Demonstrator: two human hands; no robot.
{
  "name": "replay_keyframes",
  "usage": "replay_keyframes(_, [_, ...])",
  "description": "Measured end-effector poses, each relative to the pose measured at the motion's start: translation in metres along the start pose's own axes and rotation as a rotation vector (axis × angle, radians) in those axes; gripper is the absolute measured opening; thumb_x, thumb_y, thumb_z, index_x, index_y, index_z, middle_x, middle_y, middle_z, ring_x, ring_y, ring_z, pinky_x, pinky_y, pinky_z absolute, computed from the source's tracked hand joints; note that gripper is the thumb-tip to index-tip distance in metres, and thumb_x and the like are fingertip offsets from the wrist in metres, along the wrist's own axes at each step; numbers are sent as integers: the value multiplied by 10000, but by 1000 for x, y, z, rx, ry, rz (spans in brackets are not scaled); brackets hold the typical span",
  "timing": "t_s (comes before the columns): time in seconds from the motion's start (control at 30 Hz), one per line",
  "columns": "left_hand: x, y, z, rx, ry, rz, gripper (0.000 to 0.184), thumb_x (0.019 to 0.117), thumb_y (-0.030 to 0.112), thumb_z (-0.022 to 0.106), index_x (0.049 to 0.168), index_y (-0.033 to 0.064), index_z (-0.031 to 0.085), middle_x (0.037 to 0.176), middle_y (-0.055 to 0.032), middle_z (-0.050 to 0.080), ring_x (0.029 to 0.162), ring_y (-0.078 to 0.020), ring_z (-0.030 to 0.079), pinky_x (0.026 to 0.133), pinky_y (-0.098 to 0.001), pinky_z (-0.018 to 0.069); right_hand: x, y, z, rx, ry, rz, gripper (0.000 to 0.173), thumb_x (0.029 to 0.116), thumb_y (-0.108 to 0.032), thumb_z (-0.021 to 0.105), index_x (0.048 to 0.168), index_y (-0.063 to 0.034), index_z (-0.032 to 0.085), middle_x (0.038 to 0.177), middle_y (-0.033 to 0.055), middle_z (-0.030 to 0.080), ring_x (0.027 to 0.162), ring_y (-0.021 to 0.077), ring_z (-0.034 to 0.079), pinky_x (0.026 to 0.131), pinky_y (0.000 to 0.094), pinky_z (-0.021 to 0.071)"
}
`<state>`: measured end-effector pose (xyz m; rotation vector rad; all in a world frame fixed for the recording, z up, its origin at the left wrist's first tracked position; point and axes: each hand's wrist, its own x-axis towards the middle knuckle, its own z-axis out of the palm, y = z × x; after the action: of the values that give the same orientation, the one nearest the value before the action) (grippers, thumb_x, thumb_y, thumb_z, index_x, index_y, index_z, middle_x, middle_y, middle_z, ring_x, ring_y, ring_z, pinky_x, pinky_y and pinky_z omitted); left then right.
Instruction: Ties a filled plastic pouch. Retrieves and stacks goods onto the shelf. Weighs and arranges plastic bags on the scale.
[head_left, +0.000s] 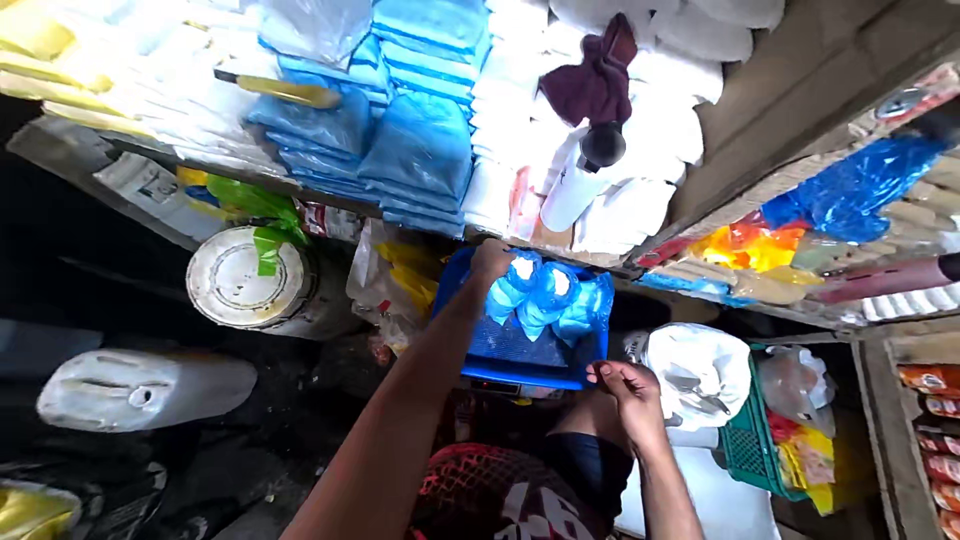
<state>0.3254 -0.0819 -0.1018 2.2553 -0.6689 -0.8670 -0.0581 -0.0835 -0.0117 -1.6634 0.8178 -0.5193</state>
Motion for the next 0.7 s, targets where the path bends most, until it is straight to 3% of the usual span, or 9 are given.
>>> replay_keyframes(0.07, [-4, 4, 3, 40, 47, -33, 473, 976, 477, 620, 1216, 76, 687, 1184, -212, 690, 1125, -406, 654, 920, -670, 501, -4, -3, 4, 5, -9, -11, 228, 1045, -123, 571, 1091, 30, 732, 1015, 145, 767, 918, 268, 752, 856, 411, 642])
replay_keyframes(0.13, [-7, 0, 14, 17, 68, -78, 634, 899, 528, 701, 1311, 55, 605, 1198, -232, 678, 1125, -417, 656, 920, -672, 510, -7, -6, 6, -2, -32, -4, 221, 1042, -131, 585, 1097, 18, 738, 1013, 133, 768, 914, 250, 751, 851, 399, 642])
replay_keyframes(0.2, [-6, -4, 23, -33, 81, -50, 550, 887, 448, 738, 1258, 55, 637, 1164, -231, 685, 1086, -413, 668, 910, -665, 520, -5, -10, 4, -33, -74, -19, 213, 1040, -139, 590, 1113, -5, 740, 1026, 112, 768, 921, 229, 748, 859, 384, 638])
replay_keyframes(0.3, [-9, 4, 15, 21, 60, 85, 360, 1012, 402, 588, 1113, 92, 740, 1115, -198, 711, 1058, -390, 675, 902, -657, 513, -2, -18, -1, -40, -81, -49, 227, 1044, -149, 583, 1140, -16, 741, 1048, 106, 767, 945, 234, 747, 875, 389, 638])
replay_keyframes(0.37, [-18, 8, -2, 25, 44, 125, 347, 1032, 398, 571, 1118, 117, 756, 1143, -189, 709, 1075, -385, 670, 920, -653, 511, -2, -16, -1, -37, -65, -41, 227, 1045, -149, 580, 1133, -15, 741, 1036, 105, 767, 940, 232, 746, 870, 384, 637])
replay_keyframes(0.5, [-56, 17, -21, -269, 80, 167, 314, 1024, 344, 621, 1118, 67, 737, 1025, -191, 690, 793, -299, 655, 724, -518, 555, 6, -7, 12, -88, -89, 49, 232, 1018, -186, 629, 1166, -39, 729, 1024, 76, 759, 904, 184, 737, 829, 349, 635])
replay_keyframes(0.57, [-92, 37, -30, -415, 114, 211, 311, 1018, 356, 636, 1097, 69, 725, 954, -178, 675, 707, -264, 611, 642, -467, 527, 11, -10, 29, -81, -77, 92, 364, 974, -205, 692, 1295, -37, 657, 1167, 110, 711, 950, 198, 731, 824, 371, 648])
replay_keyframes(0.7, [-168, 94, -44, -605, 167, 388, 256, 1001, 325, 671, 1069, 88, 740, 964, -115, 705, 748, -206, 638, 676, -425, 553, 22, -41, 60, -65, 46, 73, 854, 833, -285, 840, 1546, -106, 407, 1458, 146, 534, 1006, 222, 704, 789, 407, 642])
